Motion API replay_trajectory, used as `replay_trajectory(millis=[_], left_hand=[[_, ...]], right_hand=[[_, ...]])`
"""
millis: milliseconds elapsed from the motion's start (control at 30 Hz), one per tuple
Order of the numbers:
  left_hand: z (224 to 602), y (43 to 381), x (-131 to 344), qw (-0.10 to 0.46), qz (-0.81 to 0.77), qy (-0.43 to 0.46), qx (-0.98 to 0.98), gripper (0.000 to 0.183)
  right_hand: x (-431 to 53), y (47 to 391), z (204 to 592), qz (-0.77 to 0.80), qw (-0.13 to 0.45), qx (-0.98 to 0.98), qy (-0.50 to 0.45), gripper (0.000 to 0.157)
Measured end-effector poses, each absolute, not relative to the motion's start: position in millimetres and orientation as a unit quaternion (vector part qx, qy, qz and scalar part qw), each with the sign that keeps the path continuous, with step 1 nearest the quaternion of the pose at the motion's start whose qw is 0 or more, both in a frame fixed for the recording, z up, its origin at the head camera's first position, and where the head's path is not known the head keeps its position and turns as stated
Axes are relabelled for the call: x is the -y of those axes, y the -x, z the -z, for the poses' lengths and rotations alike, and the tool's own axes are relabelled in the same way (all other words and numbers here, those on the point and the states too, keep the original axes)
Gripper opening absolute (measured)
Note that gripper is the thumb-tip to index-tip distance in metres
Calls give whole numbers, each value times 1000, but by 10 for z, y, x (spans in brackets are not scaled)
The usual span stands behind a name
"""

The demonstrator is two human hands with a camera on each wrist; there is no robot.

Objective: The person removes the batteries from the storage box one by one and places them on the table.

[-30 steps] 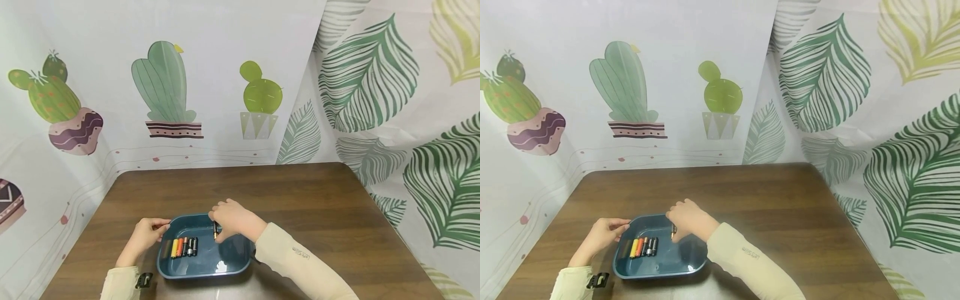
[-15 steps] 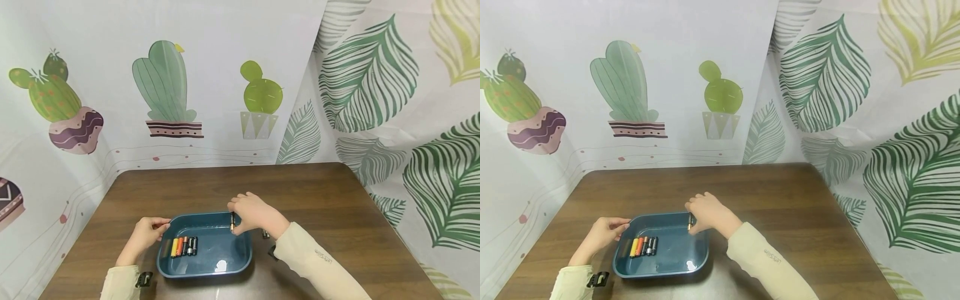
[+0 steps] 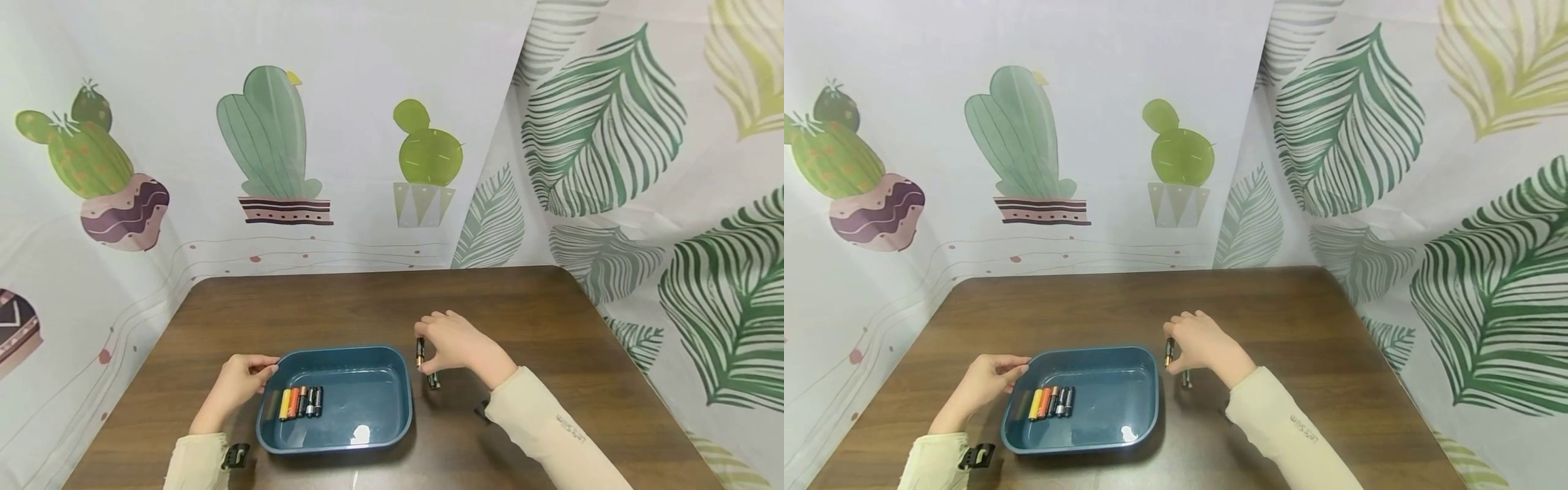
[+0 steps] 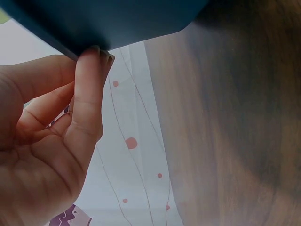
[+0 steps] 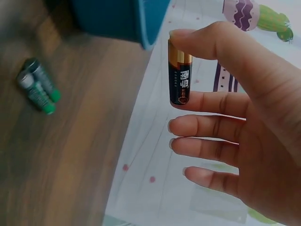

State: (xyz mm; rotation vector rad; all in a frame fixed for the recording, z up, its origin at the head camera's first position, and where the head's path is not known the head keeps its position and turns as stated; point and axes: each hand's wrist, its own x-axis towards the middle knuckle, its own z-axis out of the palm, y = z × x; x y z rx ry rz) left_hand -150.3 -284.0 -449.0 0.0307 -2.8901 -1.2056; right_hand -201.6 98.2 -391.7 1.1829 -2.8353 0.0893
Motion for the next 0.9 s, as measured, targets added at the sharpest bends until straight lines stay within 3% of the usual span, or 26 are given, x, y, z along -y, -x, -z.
replay_trajectory(millis=[900], left_hand=[[4494,1493,2850,6,391,-9,920,19]], right_hand=[[-1320,2099,4500,-42,-66,936,-342,39]])
